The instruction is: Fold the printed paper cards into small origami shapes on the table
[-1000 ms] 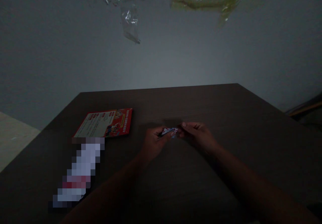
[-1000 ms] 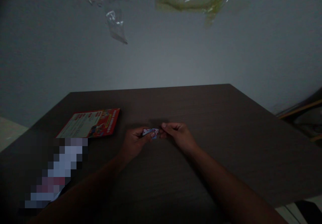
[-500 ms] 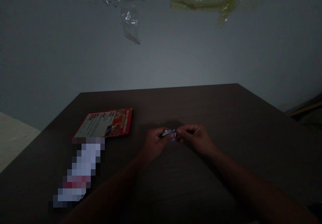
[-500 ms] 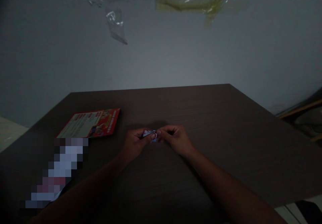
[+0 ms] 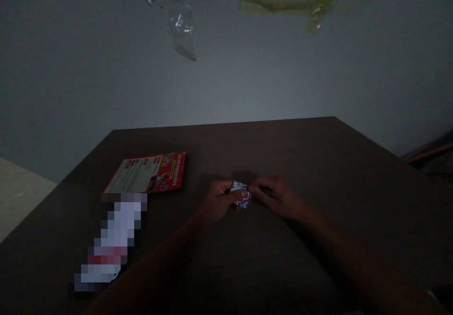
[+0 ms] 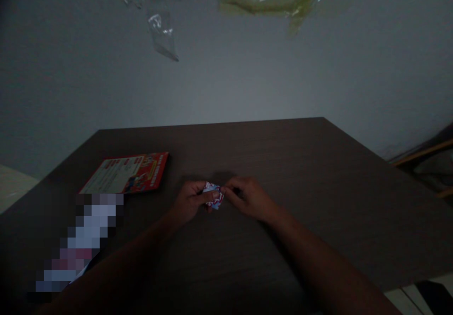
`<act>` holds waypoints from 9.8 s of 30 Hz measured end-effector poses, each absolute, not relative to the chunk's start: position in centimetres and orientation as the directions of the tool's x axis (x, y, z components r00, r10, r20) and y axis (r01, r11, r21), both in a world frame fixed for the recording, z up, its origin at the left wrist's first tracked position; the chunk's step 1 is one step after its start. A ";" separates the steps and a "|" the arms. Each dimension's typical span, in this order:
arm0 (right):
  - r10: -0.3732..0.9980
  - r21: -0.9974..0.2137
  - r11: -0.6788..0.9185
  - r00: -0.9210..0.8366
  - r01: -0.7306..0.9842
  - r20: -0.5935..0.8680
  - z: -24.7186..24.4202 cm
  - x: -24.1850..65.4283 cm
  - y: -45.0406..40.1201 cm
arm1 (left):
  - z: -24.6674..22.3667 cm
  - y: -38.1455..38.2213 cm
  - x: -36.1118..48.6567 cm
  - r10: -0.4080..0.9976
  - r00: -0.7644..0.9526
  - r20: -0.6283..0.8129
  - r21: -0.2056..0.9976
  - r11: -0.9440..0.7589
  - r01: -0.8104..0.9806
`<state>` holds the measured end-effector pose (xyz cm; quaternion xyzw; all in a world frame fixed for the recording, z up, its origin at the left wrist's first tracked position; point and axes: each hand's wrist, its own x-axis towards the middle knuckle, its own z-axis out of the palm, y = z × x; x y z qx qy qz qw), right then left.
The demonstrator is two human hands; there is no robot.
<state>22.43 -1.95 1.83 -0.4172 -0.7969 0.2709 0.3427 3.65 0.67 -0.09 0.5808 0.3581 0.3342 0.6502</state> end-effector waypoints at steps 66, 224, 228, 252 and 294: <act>0.903 -0.825 0.417 -0.278 0.381 0.329 1.8 21.2 -2.3 | 0.4 0.0 3.6 0.785 0.616 0.056 0.968 -0.195 0.161; 0.960 -0.971 0.189 -0.236 0.148 0.151 0.8 22.0 -1.6 | -0.6 1.0 3.5 0.840 0.526 0.134 0.973 -0.212 0.090; 0.960 -0.960 0.200 -0.235 0.198 0.152 0.8 22.1 -1.5 | -0.7 1.0 3.4 0.847 0.507 0.159 0.965 -0.242 0.101; 0.958 -0.948 0.186 -0.262 0.257 0.117 1.1 22.1 -2.0 | 0.9 0.3 3.4 0.775 0.631 0.050 0.938 -0.253 0.236; 0.935 -0.877 0.316 -0.273 0.362 0.224 1.0 22.1 -1.6 | -0.3 0.9 3.6 0.850 0.464 0.251 0.905 -0.376 0.199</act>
